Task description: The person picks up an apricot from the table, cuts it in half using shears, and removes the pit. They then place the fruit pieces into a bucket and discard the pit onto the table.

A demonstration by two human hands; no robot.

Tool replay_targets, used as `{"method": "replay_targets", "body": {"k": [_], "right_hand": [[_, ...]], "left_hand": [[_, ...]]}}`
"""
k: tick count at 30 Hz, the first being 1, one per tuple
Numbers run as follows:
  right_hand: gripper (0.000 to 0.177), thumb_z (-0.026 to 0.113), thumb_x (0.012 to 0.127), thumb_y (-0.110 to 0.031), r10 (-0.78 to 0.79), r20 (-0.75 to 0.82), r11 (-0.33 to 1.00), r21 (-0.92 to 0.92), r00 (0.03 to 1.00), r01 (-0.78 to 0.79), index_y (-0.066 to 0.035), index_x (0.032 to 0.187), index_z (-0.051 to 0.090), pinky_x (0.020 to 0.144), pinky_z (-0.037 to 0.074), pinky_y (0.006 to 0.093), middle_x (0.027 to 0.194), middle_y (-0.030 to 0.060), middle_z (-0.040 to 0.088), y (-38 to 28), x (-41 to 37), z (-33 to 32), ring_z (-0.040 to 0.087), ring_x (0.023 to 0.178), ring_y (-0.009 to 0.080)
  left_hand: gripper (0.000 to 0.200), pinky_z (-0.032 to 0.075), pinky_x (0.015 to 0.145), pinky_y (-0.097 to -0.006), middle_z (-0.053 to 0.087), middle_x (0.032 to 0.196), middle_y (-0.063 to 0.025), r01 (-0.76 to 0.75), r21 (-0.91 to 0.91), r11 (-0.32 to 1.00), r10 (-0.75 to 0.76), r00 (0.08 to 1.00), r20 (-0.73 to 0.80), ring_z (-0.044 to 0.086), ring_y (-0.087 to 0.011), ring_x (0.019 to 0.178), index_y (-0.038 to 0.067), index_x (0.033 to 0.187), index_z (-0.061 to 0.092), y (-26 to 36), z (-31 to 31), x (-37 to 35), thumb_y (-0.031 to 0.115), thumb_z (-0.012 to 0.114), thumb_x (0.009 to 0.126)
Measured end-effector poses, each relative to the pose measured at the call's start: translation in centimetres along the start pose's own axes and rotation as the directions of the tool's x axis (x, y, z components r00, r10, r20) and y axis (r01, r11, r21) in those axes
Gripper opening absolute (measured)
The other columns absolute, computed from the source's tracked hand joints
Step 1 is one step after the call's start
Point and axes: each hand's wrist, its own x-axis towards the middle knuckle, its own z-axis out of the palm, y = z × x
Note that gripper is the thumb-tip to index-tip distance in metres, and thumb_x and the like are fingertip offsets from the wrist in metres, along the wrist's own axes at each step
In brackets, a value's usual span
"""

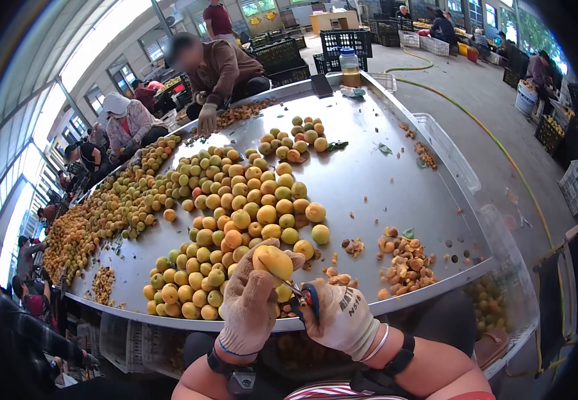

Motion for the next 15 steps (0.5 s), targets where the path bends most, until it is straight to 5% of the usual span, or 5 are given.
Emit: {"method": "replay_targets", "body": {"k": [2, 6, 10, 12, 15], "right_hand": [[0.025, 0.067, 0.081, -0.009, -0.008, 0.062, 1.000, -0.013, 0.998, 0.009, -0.003, 0.103, 0.056, 0.051, 0.049, 0.0420, 0.070, 0.0118, 0.061, 0.1, -0.2, 0.1, 0.061, 0.058, 0.0342], [0.020, 0.066, 0.083, -0.008, 0.007, 0.084, 1.000, 0.008, 0.996, -0.008, -0.003, 0.100, 0.056, 0.052, 0.049, 0.0423, 0.070, 0.0123, 0.062, -0.1, -0.5, 0.3, 0.062, 0.059, 0.0345], [0.012, 0.059, 0.093, -0.007, 0.137, 0.050, 0.971, 0.189, 0.989, -0.144, -0.005, 0.105, 0.058, 0.053, 0.048, 0.0341, 0.074, 0.0093, 0.064, 0.3, -0.5, 0.0, 0.063, 0.058, 0.0262], [0.015, 0.060, 0.100, -0.018, 0.474, 0.182, 0.535, 0.718, 0.862, -0.446, -0.007, 0.109, 0.058, 0.052, 0.045, 0.0258, 0.079, 0.0021, 0.064, -0.2, 0.0, -0.3, 0.059, 0.060, 0.0117], [0.024, 0.062, 0.100, -0.023, 0.571, 0.136, 0.423, 0.796, 0.809, -0.433, -0.004, 0.114, 0.058, 0.060, 0.045, 0.0221, 0.086, -0.0002, 0.062, -2.3, 1.4, -0.9, 0.053, 0.070, 0.0051]], "left_hand": [[0.046, 0.047, 0.101, -0.0321, 0.061, 0.127, -0.0160, 0.081, -0.192, 0.978, -0.102, 0.990, -0.102, 0.060, -0.0188, 0.115, -0.004, 0.134, 0.046, -0.2, -1.1, 0.2, 0.028, 0.055, 0.102], [0.043, 0.048, 0.073, -0.0212, 0.068, 0.110, -0.0069, -0.149, -0.272, 0.951, 0.077, 0.963, -0.258, 0.058, -0.0068, 0.084, -0.001, 0.125, 0.056, 0.9, -1.5, 1.6, 0.036, 0.043, 0.107], [0.047, 0.049, 0.091, -0.0278, 0.065, 0.109, -0.0077, -0.004, -0.048, 0.999, -0.006, 0.976, -0.219, 0.062, -0.0154, 0.102, -0.005, 0.125, 0.056, 1.7, -2.1, 0.6, 0.036, 0.050, 0.104], [0.049, 0.049, 0.088, -0.0265, 0.065, 0.108, -0.0070, -0.030, 0.088, 0.996, 0.044, 0.986, -0.160, 0.062, -0.0146, 0.098, -0.006, 0.126, 0.056, 1.4, -1.0, -0.1, 0.037, 0.052, 0.103], [0.054, 0.051, 0.082, -0.0257, 0.066, 0.105, -0.0057, -0.063, 0.221, 0.973, 0.075, 0.996, -0.050, 0.062, -0.0131, 0.093, -0.007, 0.129, 0.055, 0.1, 1.2, -0.5, 0.039, 0.056, 0.101]]}}
